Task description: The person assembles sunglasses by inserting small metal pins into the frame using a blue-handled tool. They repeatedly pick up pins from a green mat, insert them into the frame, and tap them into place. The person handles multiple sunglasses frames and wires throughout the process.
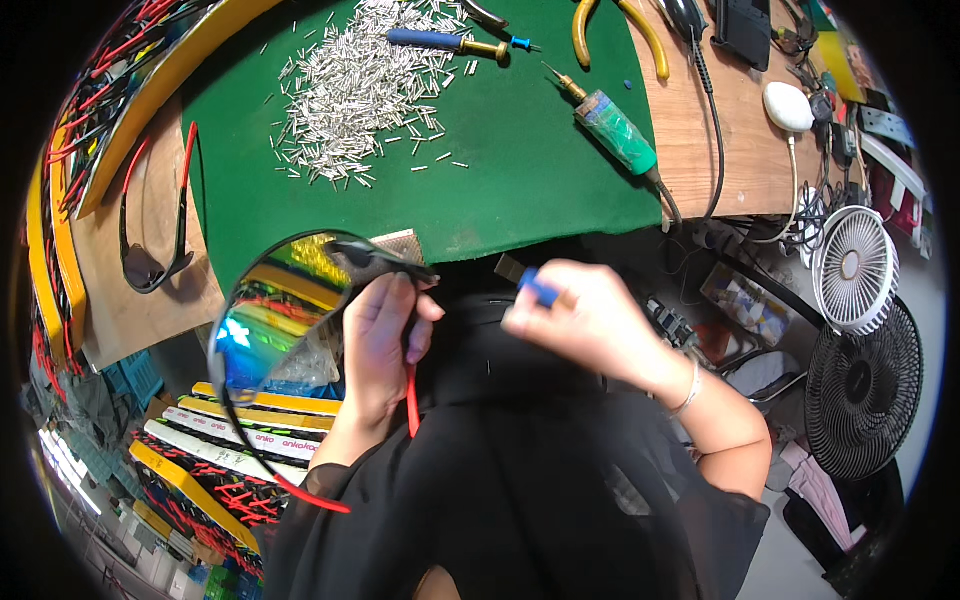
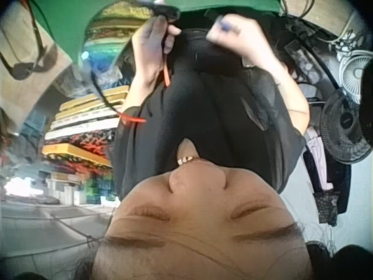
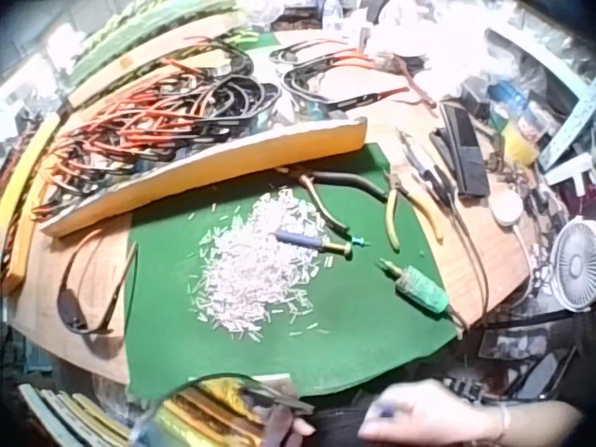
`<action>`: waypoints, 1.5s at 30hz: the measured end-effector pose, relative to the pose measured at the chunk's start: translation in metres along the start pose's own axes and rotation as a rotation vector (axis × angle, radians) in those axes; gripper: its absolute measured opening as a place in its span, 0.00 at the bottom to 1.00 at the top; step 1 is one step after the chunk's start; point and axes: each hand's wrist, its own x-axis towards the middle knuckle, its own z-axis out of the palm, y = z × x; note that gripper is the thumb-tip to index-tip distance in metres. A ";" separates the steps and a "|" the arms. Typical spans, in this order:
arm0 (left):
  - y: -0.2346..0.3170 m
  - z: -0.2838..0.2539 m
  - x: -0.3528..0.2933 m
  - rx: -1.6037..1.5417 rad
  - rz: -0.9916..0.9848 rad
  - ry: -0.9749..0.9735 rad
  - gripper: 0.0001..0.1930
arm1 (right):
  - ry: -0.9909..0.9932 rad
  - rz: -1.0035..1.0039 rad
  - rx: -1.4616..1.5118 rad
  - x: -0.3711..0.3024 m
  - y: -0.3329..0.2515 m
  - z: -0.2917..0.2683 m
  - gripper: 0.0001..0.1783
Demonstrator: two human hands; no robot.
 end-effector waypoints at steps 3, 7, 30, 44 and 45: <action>-0.018 0.005 -0.002 0.006 -0.121 0.073 0.12 | 0.062 -0.209 0.255 0.008 -0.022 -0.008 0.21; -0.041 -0.002 -0.005 -0.064 -0.071 -0.120 0.10 | -0.018 -0.415 0.236 0.036 -0.017 0.024 0.23; -0.016 0.014 -0.013 -0.124 -0.194 -0.072 0.07 | -0.001 -0.480 0.138 0.041 -0.015 0.028 0.12; -0.013 0.011 -0.003 -0.030 -0.277 -0.038 0.19 | -0.112 -0.372 0.060 0.045 -0.027 0.030 0.06; -0.011 0.012 -0.001 -0.042 -0.255 -0.088 0.18 | -0.124 -0.340 0.065 0.045 -0.027 0.029 0.06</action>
